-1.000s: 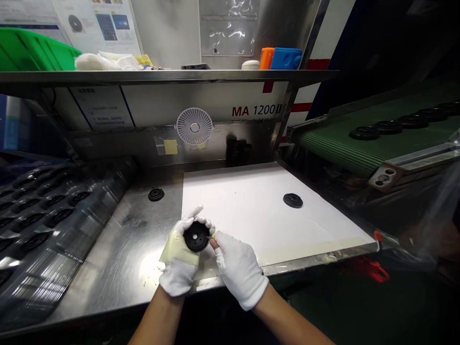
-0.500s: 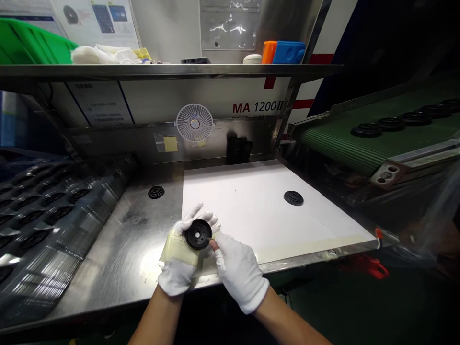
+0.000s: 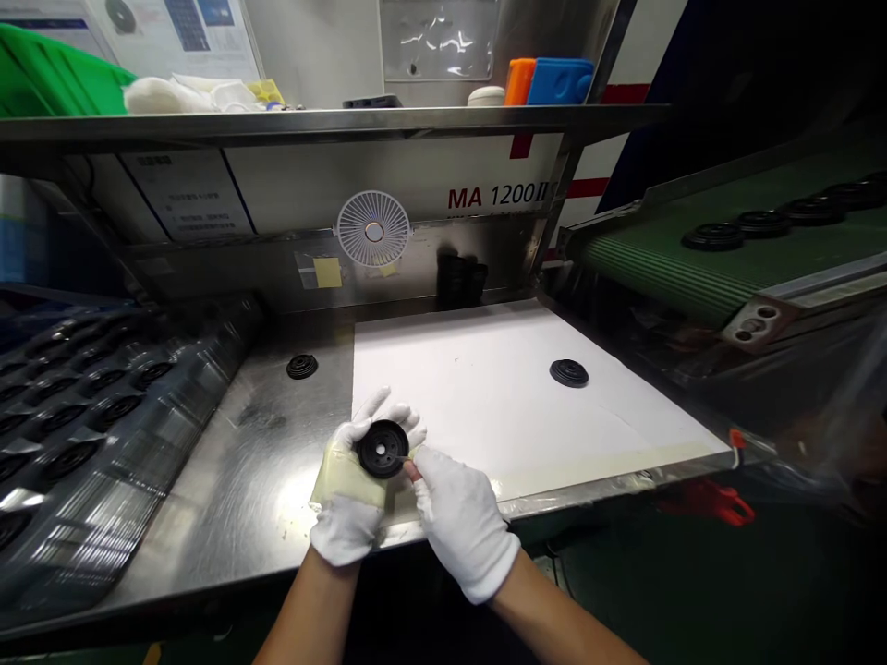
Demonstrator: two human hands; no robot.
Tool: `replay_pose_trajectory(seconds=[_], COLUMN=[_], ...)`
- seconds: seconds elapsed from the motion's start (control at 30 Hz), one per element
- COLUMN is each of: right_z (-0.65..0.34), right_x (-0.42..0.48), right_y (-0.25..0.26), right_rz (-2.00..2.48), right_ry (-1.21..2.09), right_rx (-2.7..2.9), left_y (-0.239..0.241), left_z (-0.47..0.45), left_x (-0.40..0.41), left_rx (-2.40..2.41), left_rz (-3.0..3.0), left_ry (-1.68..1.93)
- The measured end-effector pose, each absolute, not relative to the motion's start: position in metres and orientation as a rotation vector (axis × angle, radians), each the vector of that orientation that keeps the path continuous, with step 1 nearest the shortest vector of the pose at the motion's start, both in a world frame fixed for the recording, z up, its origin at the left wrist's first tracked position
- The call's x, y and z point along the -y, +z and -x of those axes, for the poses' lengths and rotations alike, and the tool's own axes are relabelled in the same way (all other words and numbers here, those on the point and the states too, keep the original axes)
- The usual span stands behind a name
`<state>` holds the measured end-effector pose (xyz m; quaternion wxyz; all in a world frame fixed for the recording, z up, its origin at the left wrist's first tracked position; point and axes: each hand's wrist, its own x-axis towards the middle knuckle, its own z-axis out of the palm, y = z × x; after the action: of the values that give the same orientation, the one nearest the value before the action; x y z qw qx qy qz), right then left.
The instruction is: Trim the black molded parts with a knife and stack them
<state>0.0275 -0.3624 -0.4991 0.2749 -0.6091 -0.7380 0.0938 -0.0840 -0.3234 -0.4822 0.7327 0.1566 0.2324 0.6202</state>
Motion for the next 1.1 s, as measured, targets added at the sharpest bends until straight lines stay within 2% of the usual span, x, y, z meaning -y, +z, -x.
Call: replay_pose_trajectory(seconds=[0.33,0.53,0.8,0.97,1.1], right_z=[-0.017,-0.031,-0.021,-0.032,-0.03], right_x=[0.368,0.363,0.371,0.365,0.367], right_y=[-0.502,-0.505,-0.509,-0.512,-0.514], right_rz=[1.614,1.641,1.618,1.663,1.682], right_ry=[0.261,0.244,0.328,0.255,0.268], right_rx=[1.961,1.948,1.956,1.923,1.898], left_y=[-0.484,-0.478,-0.488,-0.489,-0.492], left_z=[0.076,0.081,0.073,0.077,0.071], left_x=[0.321,0.326,0.319,0.323,0.319], left_rx=[-0.505,-0.531,-0.515,-0.513,-0.497], left_rz=[-0.327,-0.285,-0.259,-0.28,-0.256], left_ry=[1.594,1.337,1.518,1.319,1.434])
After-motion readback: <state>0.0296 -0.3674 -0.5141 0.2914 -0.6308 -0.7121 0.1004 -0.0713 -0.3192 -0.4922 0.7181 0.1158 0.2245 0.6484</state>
